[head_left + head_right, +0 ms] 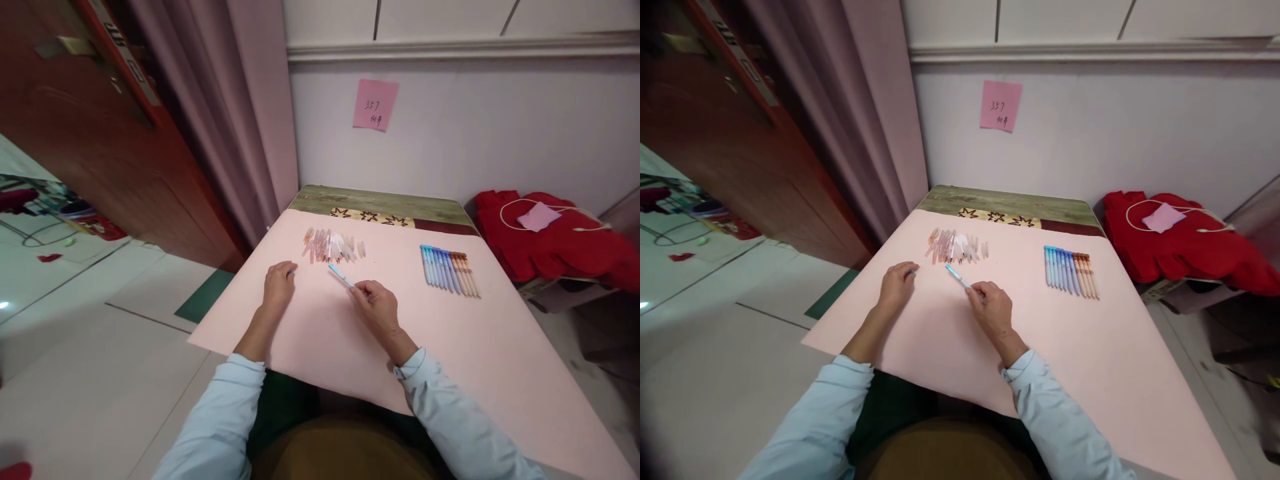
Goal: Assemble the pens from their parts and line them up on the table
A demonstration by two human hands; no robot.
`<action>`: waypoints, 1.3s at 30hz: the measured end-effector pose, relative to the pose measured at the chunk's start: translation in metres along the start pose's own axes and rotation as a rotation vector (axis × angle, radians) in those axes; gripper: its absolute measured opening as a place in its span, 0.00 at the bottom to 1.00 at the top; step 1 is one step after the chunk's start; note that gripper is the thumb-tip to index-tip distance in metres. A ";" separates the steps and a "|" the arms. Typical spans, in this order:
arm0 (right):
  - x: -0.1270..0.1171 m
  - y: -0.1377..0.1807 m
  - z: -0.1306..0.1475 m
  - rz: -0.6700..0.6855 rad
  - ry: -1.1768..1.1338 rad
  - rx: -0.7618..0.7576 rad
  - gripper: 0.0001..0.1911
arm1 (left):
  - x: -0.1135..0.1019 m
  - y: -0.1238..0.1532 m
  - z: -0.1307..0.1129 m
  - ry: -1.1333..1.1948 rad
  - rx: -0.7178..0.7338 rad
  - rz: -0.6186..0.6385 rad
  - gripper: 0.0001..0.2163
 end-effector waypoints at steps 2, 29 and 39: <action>0.000 0.000 -0.001 -0.013 0.003 0.004 0.13 | 0.003 0.002 0.009 0.003 0.022 0.036 0.10; 0.002 -0.002 -0.003 -0.019 -0.066 0.047 0.11 | 0.063 0.044 -0.049 0.867 -0.373 0.118 0.10; 0.003 -0.002 -0.004 -0.010 -0.074 0.049 0.12 | 0.062 0.046 -0.049 0.772 -0.324 0.127 0.10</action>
Point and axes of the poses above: each hand's wrist, its own y-axis away from the middle knuckle, its own x-axis out of the palm, z = x × y, the point moved 3 cm from there along -y, towards the middle knuckle, and after that the axes turned 1 degree about -y, right-handed, at the moved point
